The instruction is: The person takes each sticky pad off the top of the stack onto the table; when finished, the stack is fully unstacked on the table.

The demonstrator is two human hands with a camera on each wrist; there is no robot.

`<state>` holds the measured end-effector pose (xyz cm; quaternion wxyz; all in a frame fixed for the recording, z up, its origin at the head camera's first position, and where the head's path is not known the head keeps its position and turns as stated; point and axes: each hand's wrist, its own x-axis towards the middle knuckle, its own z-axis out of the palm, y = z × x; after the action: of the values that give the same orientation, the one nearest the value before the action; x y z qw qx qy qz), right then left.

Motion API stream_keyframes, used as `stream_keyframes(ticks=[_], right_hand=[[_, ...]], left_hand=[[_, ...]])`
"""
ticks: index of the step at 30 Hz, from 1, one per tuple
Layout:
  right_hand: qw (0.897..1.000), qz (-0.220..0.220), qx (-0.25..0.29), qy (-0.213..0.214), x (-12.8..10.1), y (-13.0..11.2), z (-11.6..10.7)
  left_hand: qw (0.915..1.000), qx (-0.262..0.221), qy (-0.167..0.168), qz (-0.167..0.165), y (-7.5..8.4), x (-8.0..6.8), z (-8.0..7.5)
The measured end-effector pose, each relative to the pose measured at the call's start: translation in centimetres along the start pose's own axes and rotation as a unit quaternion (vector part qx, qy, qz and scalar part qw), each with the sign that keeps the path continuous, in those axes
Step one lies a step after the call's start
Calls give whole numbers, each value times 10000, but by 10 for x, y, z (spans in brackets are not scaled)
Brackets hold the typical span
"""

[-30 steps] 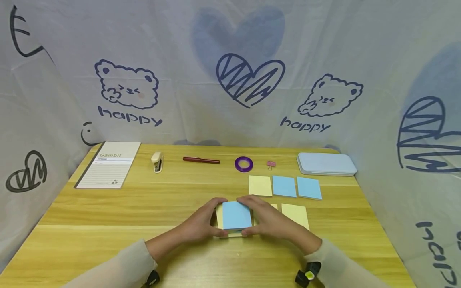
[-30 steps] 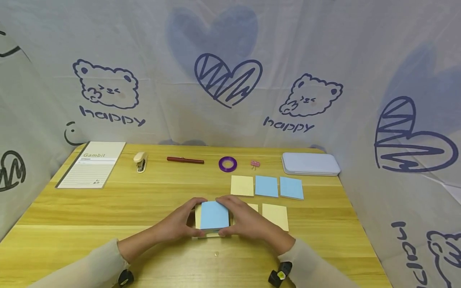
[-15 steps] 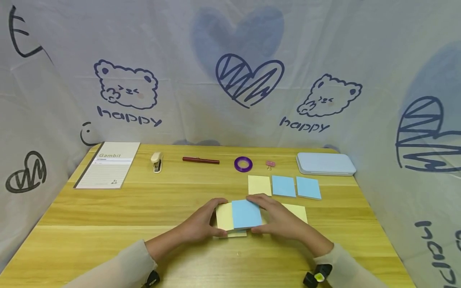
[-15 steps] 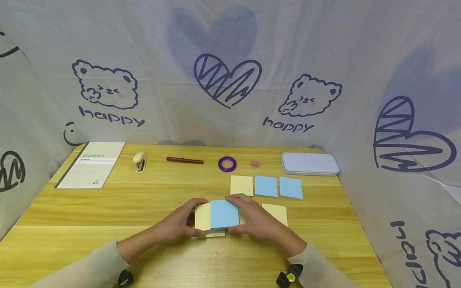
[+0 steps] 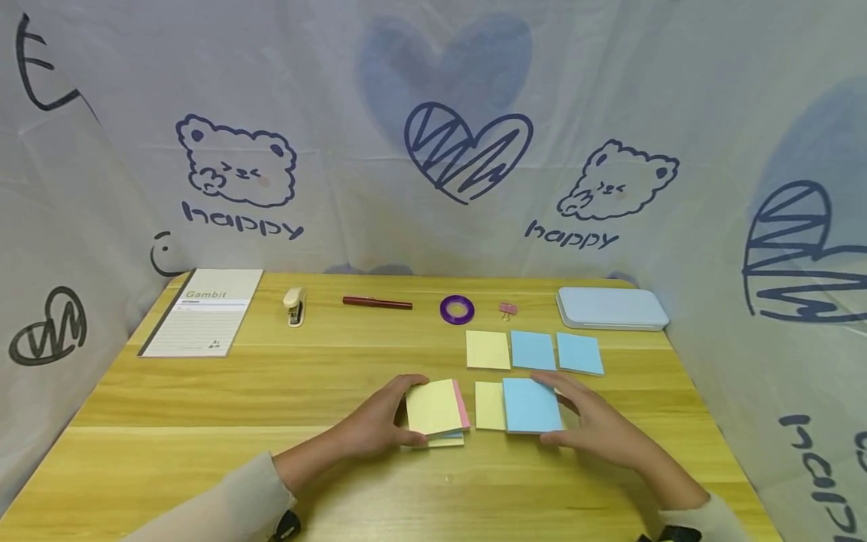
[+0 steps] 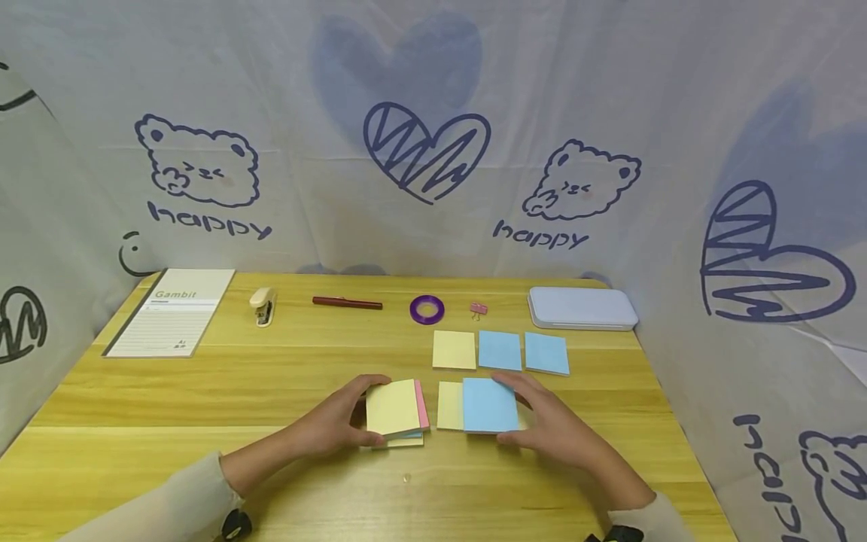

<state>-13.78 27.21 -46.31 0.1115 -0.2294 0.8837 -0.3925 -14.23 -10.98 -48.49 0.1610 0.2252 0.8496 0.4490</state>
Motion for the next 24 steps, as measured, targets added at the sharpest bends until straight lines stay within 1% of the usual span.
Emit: stream_keyframes(ticks=[2, 4, 6, 8, 15, 18, 21, 24], right_hand=[[9997, 16, -204, 114, -10, 8, -7], [9994, 30, -300, 188, -18, 17, -14], [9990, 140, -331, 252, -28, 24, -21], [9993, 199, -154, 268, -35, 33, -27], [9948, 903, 390, 278, -58, 64, -48], [9932, 1014, 499, 287, -62, 77, -54], [9942, 984, 297, 316, -66, 86, -58], [9957, 864, -109, 316, -66, 91, -59]], left_hand=[[10000, 4, 4, -12, 0, 0, 0], [10000, 25, 18, -17, 0, 0, 0], [10000, 45, 25, -17, 0, 0, 0], [10000, 73, 27, -17, 0, 0, 0], [9999, 97, 42, 1, 0, 0, 0], [10000, 88, 26, -7, 1, 0, 0], [10000, 49, 12, -9, 1, 0, 0], [10000, 47, 5, -6, 1, 0, 0]])
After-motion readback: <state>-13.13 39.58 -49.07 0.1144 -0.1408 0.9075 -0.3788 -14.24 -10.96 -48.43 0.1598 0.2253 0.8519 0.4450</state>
